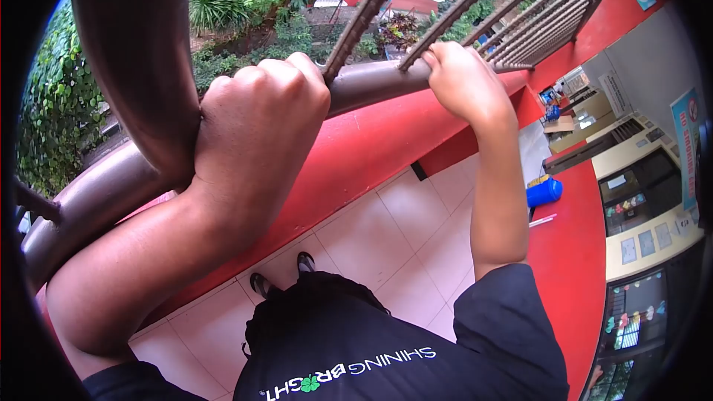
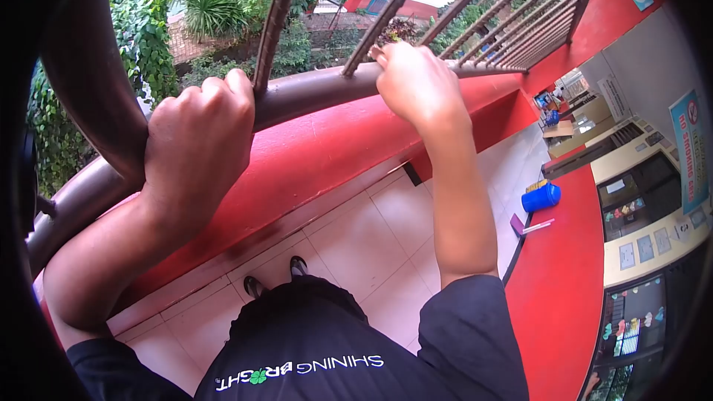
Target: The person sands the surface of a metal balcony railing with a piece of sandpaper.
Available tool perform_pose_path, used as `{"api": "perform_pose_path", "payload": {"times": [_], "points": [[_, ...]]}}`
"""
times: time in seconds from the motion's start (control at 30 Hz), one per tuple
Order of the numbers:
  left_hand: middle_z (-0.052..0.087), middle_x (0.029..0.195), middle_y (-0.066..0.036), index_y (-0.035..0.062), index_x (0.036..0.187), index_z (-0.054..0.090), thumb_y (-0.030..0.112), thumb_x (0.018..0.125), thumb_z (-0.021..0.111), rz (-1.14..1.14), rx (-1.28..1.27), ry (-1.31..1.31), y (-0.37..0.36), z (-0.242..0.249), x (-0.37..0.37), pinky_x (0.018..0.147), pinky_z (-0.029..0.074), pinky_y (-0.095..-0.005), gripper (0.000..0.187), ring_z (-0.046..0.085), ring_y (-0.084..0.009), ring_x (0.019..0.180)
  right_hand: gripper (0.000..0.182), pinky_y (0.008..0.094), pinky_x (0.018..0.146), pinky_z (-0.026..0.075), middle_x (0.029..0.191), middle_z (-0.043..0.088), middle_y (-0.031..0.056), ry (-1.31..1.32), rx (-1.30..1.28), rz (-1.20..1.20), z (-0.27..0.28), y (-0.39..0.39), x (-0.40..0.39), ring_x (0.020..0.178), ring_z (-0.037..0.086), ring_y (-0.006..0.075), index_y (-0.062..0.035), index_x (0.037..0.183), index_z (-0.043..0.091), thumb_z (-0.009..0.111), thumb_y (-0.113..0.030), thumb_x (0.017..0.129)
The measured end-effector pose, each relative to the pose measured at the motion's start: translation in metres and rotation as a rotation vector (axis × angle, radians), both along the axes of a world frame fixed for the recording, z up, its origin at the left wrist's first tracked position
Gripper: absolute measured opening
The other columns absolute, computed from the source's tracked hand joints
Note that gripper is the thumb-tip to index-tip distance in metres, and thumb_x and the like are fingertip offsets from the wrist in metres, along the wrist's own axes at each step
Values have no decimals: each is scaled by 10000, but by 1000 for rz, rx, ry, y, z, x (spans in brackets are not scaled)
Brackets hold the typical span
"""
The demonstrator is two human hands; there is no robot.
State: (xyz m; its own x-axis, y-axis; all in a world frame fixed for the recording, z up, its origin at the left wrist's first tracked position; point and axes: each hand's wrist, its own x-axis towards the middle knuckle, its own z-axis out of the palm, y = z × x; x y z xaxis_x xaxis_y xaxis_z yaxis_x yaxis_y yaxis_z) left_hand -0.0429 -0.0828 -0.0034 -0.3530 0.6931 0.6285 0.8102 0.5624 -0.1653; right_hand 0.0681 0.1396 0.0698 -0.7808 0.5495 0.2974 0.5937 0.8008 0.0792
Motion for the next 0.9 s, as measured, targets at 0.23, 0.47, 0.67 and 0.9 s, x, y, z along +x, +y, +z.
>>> {"api": "perform_pose_path", "payload": {"times": [0.23, 0.47, 0.67, 0.9], "points": [[678, 796, -108, 53, 996, 594, 221, 879, 753, -26, -20, -67, -4, 3, 2, 666, 598, -399, 259, 741, -267, 724, 307, 541, 940, 511, 1072, 733, 259, -44, 96, -80, 2, -15, 7, 1080, 677, 457, -23, 1124, 754, 535, -226, 1055], [667, 711, -91, 80, 940, 599, 178, 912, 698, 42, 2, 29, 1, -3, -1, 589, 588, -372, 142, 736, -244, 667, 292, 561, 950, 527, 1073, 732, 273, -10, 79, 10, 4, -15, 11, 1055, 694, 462, -54, 1094, 762, 544, -244, 1051], [673, 663, -32, 100, 834, 600, 93, 842, 695, -18, 79, 73, 0, -2, -2, 543, 547, -309, 96, 727, -161, 630, 320, 528, 973, 538, 1112, 751, 250, -163, 20, -166, 27, -36, 1, 1075, 711, 437, -38, 1128, 773, 547, -237, 1018], [671, 654, -26, 107, 825, 596, 96, 832, 699, -15, 105, 74, 0, -3, -2, 539, 549, -309, 103, 729, -149, 632, 303, 519, 877, 545, 980, 696, 337, -12, 8, -42, 15, -20, -1, 966, 695, 485, 73, 1022, 737, 569, -176, 983]]}}
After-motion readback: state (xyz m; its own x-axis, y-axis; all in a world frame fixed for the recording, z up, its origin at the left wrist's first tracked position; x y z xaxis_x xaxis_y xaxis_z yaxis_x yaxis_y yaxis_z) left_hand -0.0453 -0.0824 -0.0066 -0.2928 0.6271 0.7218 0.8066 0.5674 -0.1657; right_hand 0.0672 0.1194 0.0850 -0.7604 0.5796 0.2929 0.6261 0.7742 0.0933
